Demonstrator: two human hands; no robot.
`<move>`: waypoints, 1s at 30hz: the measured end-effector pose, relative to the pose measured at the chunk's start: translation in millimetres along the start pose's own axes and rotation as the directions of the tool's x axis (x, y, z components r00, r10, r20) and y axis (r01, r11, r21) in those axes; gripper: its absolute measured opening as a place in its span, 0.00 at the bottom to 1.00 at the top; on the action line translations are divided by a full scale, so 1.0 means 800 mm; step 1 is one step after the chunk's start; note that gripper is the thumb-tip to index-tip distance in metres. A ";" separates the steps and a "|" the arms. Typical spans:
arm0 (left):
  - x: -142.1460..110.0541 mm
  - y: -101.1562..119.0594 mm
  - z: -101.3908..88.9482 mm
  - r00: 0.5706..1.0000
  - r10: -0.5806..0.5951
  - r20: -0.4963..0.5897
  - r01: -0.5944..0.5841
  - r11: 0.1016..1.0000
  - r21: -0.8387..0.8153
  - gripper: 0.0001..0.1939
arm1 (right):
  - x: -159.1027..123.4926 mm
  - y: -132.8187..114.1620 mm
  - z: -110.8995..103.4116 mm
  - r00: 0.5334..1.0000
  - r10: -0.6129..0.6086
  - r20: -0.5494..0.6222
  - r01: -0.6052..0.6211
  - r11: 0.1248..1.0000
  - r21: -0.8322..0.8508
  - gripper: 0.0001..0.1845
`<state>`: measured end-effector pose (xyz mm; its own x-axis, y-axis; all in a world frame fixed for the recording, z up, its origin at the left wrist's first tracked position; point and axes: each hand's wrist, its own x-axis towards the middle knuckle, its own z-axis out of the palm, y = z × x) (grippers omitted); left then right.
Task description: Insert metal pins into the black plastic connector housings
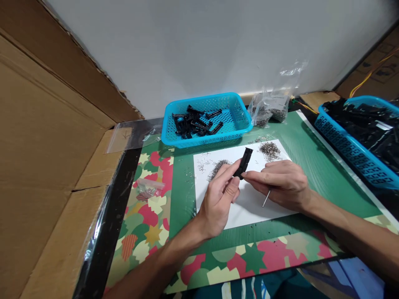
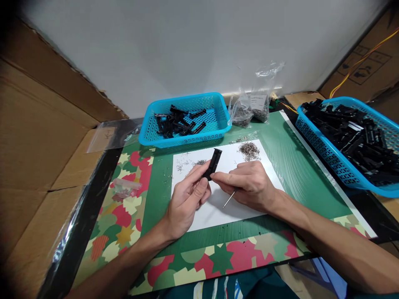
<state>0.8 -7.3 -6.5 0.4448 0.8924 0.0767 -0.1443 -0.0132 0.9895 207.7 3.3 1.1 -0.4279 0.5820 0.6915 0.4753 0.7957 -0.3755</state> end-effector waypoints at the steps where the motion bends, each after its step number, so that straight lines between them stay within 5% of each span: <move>1: 0.001 0.000 0.000 1.000 -0.026 0.000 0.026 0.999 -0.033 0.22 | 0.000 0.000 0.001 1.000 0.017 -0.019 -0.017 1.000 -0.010 0.08; 7: 0.000 0.006 0.000 0.972 -0.236 0.001 0.230 0.946 -0.230 0.26 | 0.003 0.001 0.000 0.993 0.089 -0.074 -0.094 0.993 -0.070 0.09; 13: -0.002 0.011 0.001 0.962 -0.268 0.046 0.272 0.943 -0.190 0.27 | -0.003 0.013 -0.001 0.998 0.008 -0.058 -0.009 1.000 -0.013 0.07; 19: 0.005 0.004 -0.008 0.999 -0.002 -0.033 0.009 0.978 0.210 0.26 | -0.003 0.023 -0.008 1.000 0.018 0.022 -0.019 0.999 0.049 0.10; 25: 0.004 0.004 -0.011 0.972 0.208 -0.107 -0.107 0.801 0.589 0.14 | -0.006 0.029 -0.011 0.992 0.089 0.092 -0.095 0.993 0.065 0.09; 30: 0.002 0.002 -0.012 0.934 0.355 -0.026 -0.229 0.654 0.721 0.10 | 0.001 0.024 -0.019 0.958 0.232 0.169 -0.249 0.965 0.088 0.06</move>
<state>-7.0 -1.8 -6.1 0.3417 0.8408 0.4200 0.4411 -0.5380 0.7183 228.3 16.6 3.9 -0.4295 0.7702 0.4714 0.4974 0.6375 -0.5883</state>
